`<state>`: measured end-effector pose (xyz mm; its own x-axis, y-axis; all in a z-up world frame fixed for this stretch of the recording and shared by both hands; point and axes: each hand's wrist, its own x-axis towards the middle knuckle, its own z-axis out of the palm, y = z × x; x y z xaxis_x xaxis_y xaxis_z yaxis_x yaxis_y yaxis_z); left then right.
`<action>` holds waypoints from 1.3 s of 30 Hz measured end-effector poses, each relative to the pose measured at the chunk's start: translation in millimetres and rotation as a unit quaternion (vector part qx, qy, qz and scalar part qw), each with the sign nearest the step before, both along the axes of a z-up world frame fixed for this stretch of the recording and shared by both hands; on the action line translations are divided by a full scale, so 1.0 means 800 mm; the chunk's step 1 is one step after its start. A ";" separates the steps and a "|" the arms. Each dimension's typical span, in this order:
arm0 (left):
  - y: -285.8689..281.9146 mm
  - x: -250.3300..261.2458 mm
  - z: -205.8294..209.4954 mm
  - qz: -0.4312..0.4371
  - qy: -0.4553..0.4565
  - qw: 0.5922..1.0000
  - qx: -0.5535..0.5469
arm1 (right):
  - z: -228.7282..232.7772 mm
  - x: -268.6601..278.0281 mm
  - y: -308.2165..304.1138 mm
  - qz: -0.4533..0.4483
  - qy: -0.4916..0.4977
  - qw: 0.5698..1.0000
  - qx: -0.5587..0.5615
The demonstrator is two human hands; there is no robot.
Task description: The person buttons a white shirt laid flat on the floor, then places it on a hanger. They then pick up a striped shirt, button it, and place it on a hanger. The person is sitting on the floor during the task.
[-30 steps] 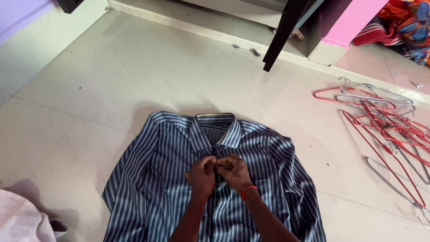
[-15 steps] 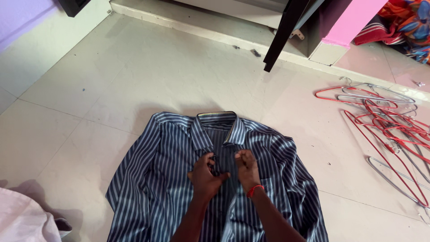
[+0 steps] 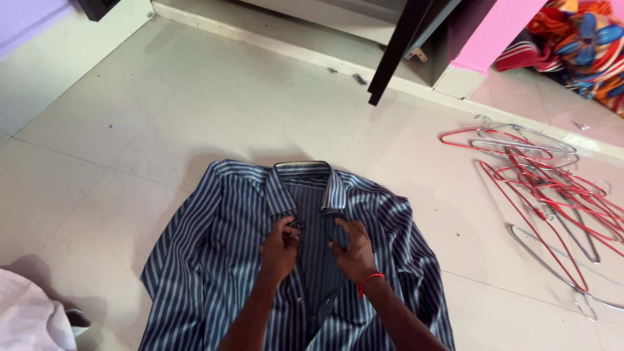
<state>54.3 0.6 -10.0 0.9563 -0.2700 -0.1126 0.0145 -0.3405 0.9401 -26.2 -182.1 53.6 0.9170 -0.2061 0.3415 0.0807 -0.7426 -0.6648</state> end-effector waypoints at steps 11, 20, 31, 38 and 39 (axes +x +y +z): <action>0.146 0.073 0.086 0.212 -0.083 0.965 0.131 | 0.054 -0.064 -0.119 -0.107 -0.064 0.991 -0.044; 0.241 0.045 0.094 0.216 -0.077 0.932 0.280 | 0.042 -0.108 -0.160 -0.216 0.042 0.969 -0.111; 0.085 -0.048 0.118 -0.116 -0.157 0.910 0.364 | 0.026 -0.068 -0.044 -0.126 0.065 0.948 -0.285; 0.057 -0.027 0.117 -0.070 -0.005 0.904 0.422 | 0.035 -0.051 -0.037 -0.173 0.117 0.978 0.000; 0.061 -0.022 0.114 -0.061 -0.015 0.898 0.436 | 0.040 -0.047 -0.041 -0.158 0.053 0.985 0.037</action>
<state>36.3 49.5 81.1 0.9317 -0.1944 -0.3068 -0.0938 -0.9448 0.3140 -64.0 -215.1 85.9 0.8328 -0.5075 0.2211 -0.2191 -0.6690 -0.7102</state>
